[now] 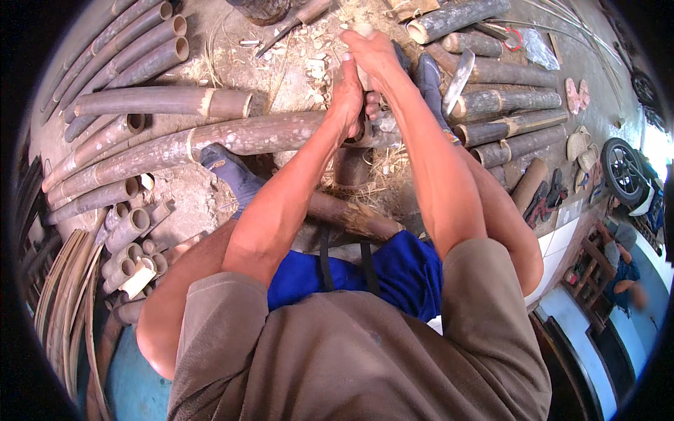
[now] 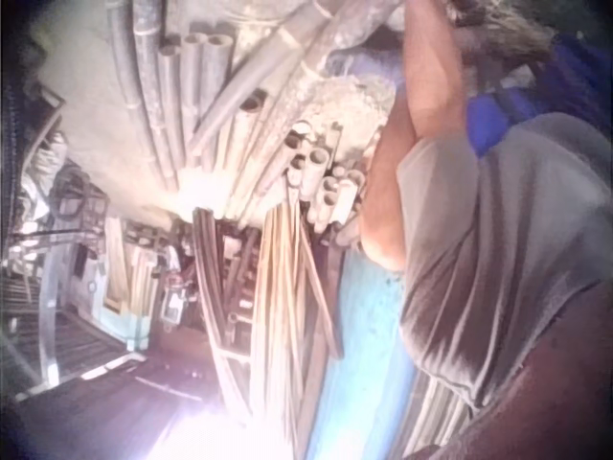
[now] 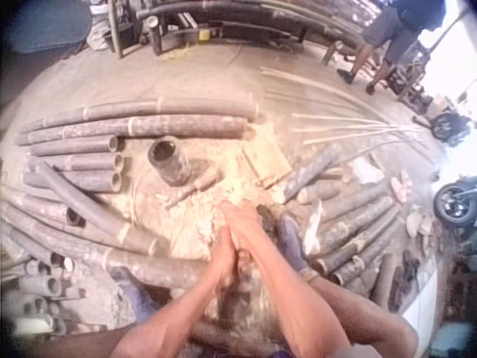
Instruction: The person sits on the floor and uses a wooden mallet to repeatedly strike a small bamboo piece held inside a larger bamboo tube. The person adjusts the bamboo piece and continues striking it to shape or fit it.
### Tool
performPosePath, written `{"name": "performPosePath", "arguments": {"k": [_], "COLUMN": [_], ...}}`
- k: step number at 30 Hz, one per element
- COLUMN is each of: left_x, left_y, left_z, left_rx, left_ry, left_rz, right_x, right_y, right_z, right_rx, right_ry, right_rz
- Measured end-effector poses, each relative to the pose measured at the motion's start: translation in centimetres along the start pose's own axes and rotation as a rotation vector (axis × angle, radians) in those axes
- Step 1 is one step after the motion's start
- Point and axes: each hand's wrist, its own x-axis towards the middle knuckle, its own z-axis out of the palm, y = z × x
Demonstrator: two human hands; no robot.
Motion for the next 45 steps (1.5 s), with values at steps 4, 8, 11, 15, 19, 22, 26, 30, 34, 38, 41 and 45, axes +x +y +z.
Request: {"name": "performPosePath", "arguments": {"k": [4, 8, 11, 15, 19, 22, 26, 30, 34, 38, 41, 45], "left_x": [-0.9, 0.9, 0.6, -0.7, -1.4, -2.6, 1.1, 2.8, 0.3, -4.7, -7.2, -7.9], "left_y": [0.5, -0.9, -1.2, -0.1, 2.5, 6.1, 7.4, 7.0, 10.7, 18.9, 21.6, 20.6], "left_z": [2.5, 2.1, 1.5, 2.2, 2.3, 1.6, -4.0, -10.3, -14.1, -21.4, -27.3, -31.8], "left_rx": [0.217, 0.535, 0.819, 1.101, 1.178, 1.268, 1.402, 1.471, 1.962, 2.207, 2.476, 2.556], "left_ry": [-0.008, -0.228, -0.373, -0.471, -0.324, -0.041, 0.189, 0.241, 0.255, 0.024, 0.023, 0.247], "left_rz": [-0.090, -0.132, -0.110, -0.034, 0.359, 0.625, 0.795, 0.847, 0.989, 0.940, 0.716, 0.754], "right_x": [-2.1, -4.5, -9.1, -11.3, -8.3, -7.0, -4.6, -7.4, -10.9, -13.0, -14.0, -16.2], "right_y": [2.4, 4.7, 6.0, 6.8, 5.0, 1.5, 4.0, 6.2, 8.6, 9.1, 8.1, 5.9], "right_z": [-2.6, -4.5, -4.7, -4.1, -6.2, -5.4, -4.6, -2.4, -2.0, -3.0, -3.7, -3.2], "right_rx": [0.373, 0.472, 0.622, 0.938, 1.212, 0.903, 0.497, 0.537, 0.560, 0.538, 0.482, 0.247], "right_ry": [0.263, 0.573, 0.655, 0.751, 0.479, 0.447, 0.285, 0.137, 0.178, 0.203, 0.164, 0.118], "right_rz": [-0.043, -0.034, -0.023, -0.047, -0.192, -0.200, -0.130, -0.010, 0.049, 0.031, -0.047, -0.200]}}
